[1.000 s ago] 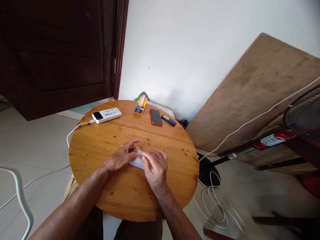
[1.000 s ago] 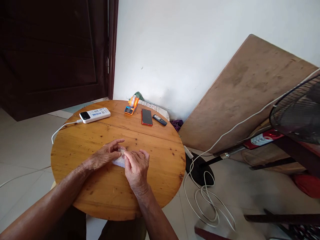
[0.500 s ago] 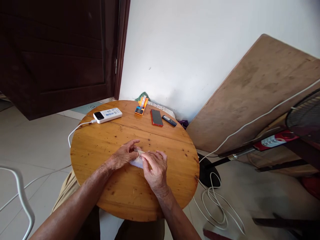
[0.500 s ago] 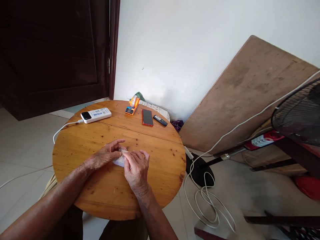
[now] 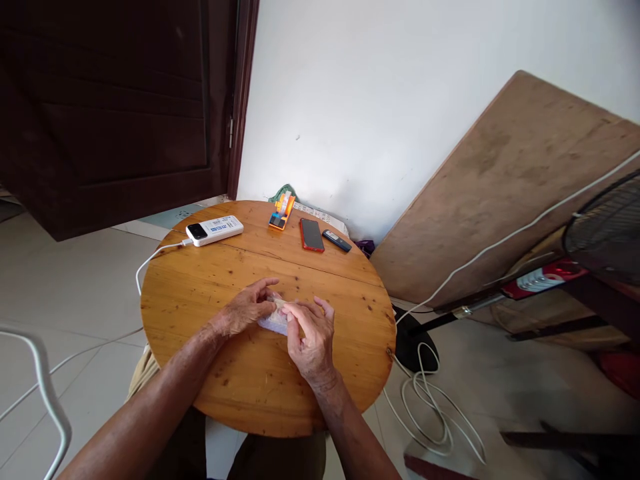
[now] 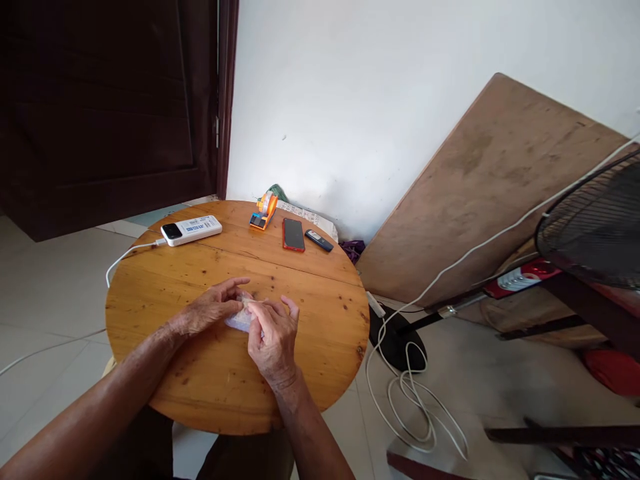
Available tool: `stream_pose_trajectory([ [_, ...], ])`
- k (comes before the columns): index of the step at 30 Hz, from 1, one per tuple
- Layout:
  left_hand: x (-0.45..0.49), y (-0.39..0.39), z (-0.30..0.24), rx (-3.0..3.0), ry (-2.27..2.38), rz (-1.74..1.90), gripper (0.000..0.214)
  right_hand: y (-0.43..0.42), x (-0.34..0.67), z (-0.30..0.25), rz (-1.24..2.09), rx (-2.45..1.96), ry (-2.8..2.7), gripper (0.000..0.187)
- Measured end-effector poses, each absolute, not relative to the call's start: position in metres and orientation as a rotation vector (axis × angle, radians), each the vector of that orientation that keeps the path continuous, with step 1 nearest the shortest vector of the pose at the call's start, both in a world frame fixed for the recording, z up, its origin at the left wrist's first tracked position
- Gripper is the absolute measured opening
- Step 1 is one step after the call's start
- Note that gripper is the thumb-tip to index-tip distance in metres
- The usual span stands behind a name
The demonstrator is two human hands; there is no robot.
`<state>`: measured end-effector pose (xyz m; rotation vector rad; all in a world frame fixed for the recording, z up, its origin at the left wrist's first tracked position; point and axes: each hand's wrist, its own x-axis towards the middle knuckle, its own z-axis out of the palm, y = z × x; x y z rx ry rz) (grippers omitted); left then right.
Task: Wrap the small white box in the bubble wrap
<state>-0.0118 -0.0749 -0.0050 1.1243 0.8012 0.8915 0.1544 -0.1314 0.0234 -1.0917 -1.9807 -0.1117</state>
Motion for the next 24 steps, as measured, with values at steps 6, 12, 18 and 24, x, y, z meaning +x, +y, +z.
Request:
stream_pose_trajectory([
  [6, -0.011, -0.077, -0.002, 1.127, 0.822, 0.892, 0.075, -0.130, 0.159, 0.022, -0.129, -1.094, -1.876, 0.026],
  [12, -0.011, -0.079, 0.002, 1.126, 0.834, 0.884, 0.073, -0.127, 0.161, 0.018, -0.068, -1.146, -1.936, 0.032],
  [18, -0.011, -0.079, 0.002, 1.114, 0.829, 0.857, 0.077, -0.119, 0.177, 0.013, 0.104, -1.295, -1.698, 0.032],
  [24, -0.012, -0.079, 0.003, 1.094, 0.819, 0.879, 0.072, -0.119, 0.191, 0.021, 0.752, -1.221, -1.964, 0.074],
])
